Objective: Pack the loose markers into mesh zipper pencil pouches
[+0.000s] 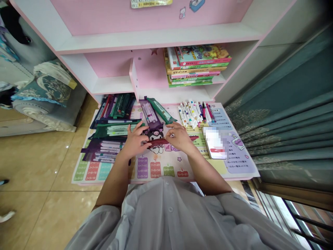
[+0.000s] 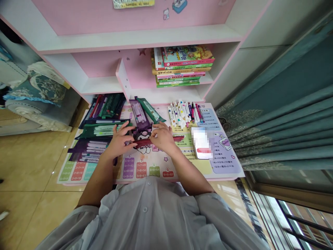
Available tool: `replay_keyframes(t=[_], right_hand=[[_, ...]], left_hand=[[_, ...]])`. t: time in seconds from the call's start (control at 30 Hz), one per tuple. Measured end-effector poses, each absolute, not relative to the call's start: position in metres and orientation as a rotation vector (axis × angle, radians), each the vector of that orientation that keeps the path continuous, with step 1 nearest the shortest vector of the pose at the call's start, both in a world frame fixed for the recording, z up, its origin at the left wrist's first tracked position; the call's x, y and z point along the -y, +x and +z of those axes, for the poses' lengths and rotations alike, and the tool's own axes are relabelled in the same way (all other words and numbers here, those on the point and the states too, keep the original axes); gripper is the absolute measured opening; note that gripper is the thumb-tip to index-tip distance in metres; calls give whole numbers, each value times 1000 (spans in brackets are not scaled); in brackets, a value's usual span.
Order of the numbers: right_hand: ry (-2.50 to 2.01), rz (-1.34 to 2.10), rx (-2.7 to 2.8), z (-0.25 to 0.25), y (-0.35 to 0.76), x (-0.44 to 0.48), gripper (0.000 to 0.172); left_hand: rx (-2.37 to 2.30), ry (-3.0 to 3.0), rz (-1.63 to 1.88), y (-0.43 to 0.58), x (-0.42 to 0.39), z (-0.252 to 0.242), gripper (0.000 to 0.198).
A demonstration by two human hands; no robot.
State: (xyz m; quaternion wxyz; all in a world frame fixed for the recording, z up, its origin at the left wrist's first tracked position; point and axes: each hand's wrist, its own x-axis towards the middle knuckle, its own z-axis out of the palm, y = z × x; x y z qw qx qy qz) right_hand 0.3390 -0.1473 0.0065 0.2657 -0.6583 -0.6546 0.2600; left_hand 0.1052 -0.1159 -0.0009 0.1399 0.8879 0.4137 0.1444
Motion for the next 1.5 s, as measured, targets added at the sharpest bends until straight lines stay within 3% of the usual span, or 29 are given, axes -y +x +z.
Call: replay_keyframes(t=[1.5], right_hand=[[-1830,647,1709,5,364,142,18]], left_hand=[[-1218,2576,395,101,115,-1,23]])
